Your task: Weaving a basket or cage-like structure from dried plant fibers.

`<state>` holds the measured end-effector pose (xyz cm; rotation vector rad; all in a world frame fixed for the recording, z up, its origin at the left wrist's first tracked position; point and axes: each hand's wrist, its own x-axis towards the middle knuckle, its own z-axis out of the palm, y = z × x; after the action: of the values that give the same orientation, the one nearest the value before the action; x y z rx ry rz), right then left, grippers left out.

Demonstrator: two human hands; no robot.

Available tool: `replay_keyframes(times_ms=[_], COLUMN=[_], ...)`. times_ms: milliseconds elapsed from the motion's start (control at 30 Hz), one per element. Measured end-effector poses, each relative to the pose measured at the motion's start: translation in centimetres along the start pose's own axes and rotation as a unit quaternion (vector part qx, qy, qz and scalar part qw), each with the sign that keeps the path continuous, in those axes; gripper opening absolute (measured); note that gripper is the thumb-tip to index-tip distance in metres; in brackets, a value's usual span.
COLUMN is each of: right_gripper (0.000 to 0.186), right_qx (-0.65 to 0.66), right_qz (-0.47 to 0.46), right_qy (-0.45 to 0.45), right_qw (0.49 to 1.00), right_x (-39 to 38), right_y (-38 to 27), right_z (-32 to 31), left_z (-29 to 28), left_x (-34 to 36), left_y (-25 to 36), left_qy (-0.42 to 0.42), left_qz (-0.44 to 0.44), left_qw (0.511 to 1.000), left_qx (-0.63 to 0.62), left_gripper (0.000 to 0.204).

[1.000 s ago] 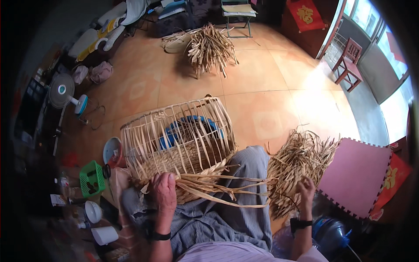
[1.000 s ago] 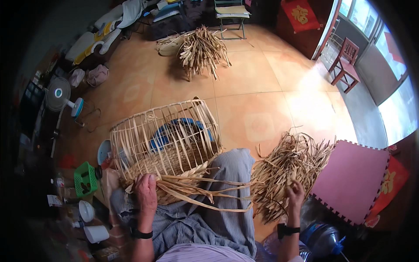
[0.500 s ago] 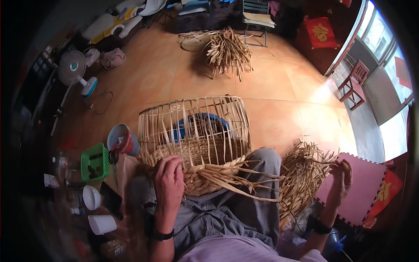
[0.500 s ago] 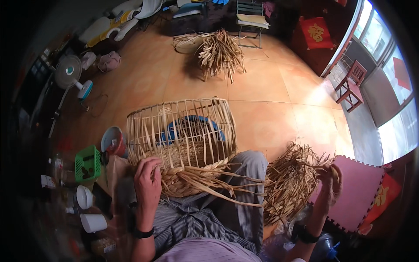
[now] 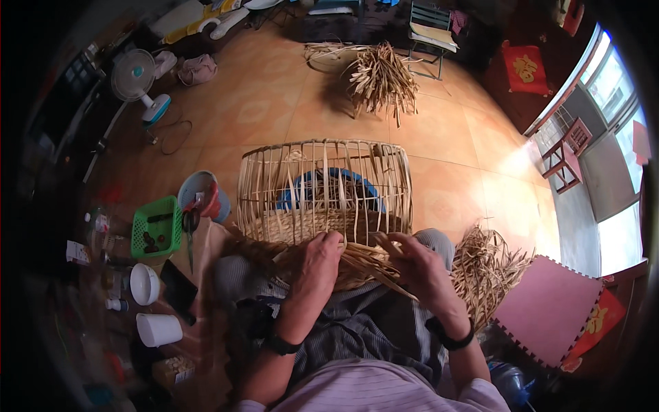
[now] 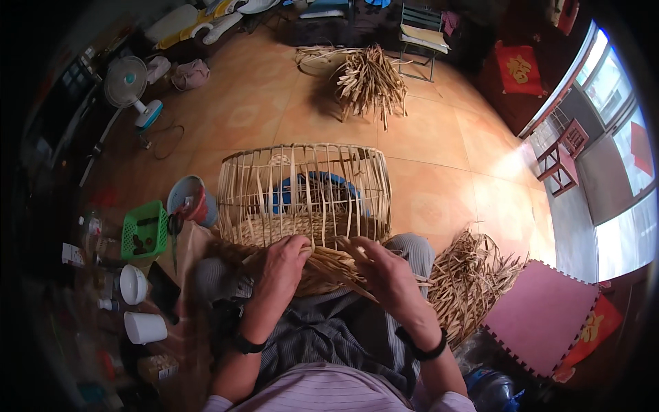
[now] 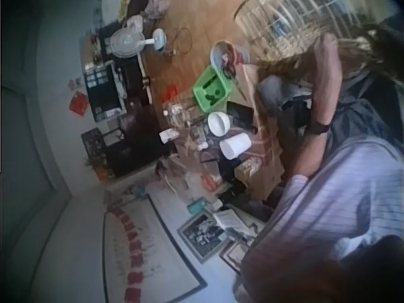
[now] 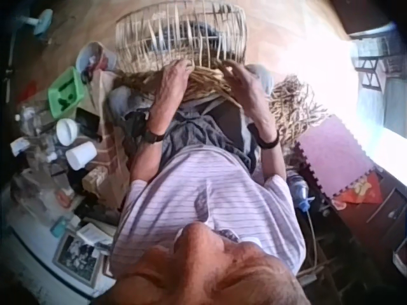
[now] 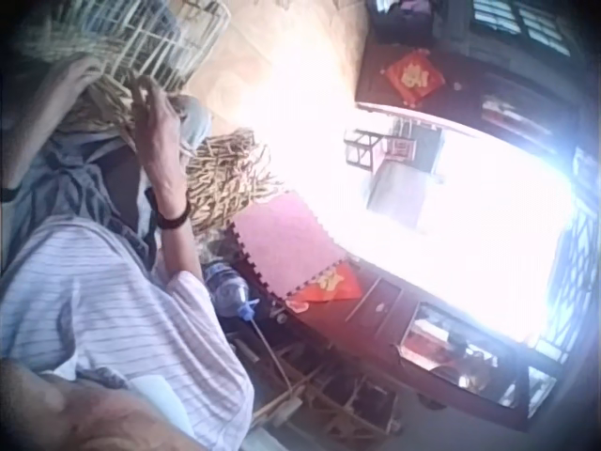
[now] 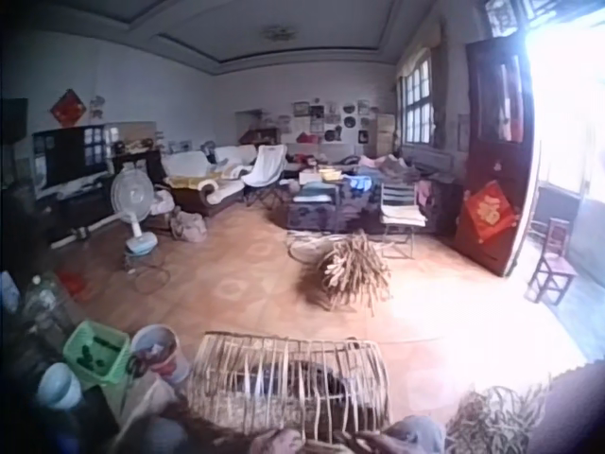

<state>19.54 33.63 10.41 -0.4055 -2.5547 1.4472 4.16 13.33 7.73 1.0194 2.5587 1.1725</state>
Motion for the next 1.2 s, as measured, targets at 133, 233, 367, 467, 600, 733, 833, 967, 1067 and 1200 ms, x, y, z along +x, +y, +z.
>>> replay_keyframes(times_ms=[133, 233, 367, 467, 600, 733, 833, 967, 1067, 1200], right_gripper=[0.037, 0.032, 0.022, 0.02, 0.023, 0.024, 0.025, 0.025, 0.024, 0.022], right_qx=[-0.131, -0.165, -0.14, -0.144, -0.134, -0.114, -0.105, -0.094, -0.108, -0.164], right_qz=[-0.217, -0.117, -0.138, -0.102, -0.11, -0.109, -0.142, -0.089, -0.125, -0.145], right_qy=[0.028, 0.016, 0.065, 0.025, 0.015, 0.0, 0.015, 0.022, 0.055, 0.067], right_qw=[0.967, 0.979, 0.978, 0.984, 0.985, 0.987, 0.984, 0.991, 0.985, 0.973], right_x=[3.5, 4.3, 4.7, 5.8, 7.5, 7.9, 7.5, 7.1, 6.4, 5.2], right_y=[1.3, 1.2, 0.7, 0.9, 1.7, 2.3, 2.4, 2.1, 1.8, 1.6], right_z=[3.3, 4.1, 4.6, 5.1, 6.0, 6.3, 6.6, 7.4, 7.3, 6.2], left_z=[0.1, 0.1, -0.1, -0.1, 0.3, 0.8, 1.0, 1.0, 0.7, 1.0], left_x=[0.7, 1.1, 1.6, 1.4, 0.9, 1.1, 1.6, 1.9, 1.6, 1.0], left_y=[0.0, -0.2, -0.8, -1.0, -1.4, -2.5, -2.7, -1.7, -1.1, -0.9], left_qy=[-0.021, -0.015, -0.004, 0.014, 0.047, 0.039, 0.022, 0.012, 0.034, 0.051], left_qz=[-0.019, -0.023, -0.014, 0.016, 0.027, 0.04, 0.028, -0.001, 0.019, 0.018], left_qw=[0.999, 0.999, 0.999, 0.999, 0.998, 0.998, 0.999, 0.999, 0.999, 0.998], left_qx=[-0.022, -0.034, -0.047, -0.024, 0.03, -0.005, 0.015, 0.046, 0.032, 0.008], left_gripper=[0.013, 0.014, 0.021, 0.029, 0.044, 0.057, 0.057, 0.049, 0.042, 0.036])
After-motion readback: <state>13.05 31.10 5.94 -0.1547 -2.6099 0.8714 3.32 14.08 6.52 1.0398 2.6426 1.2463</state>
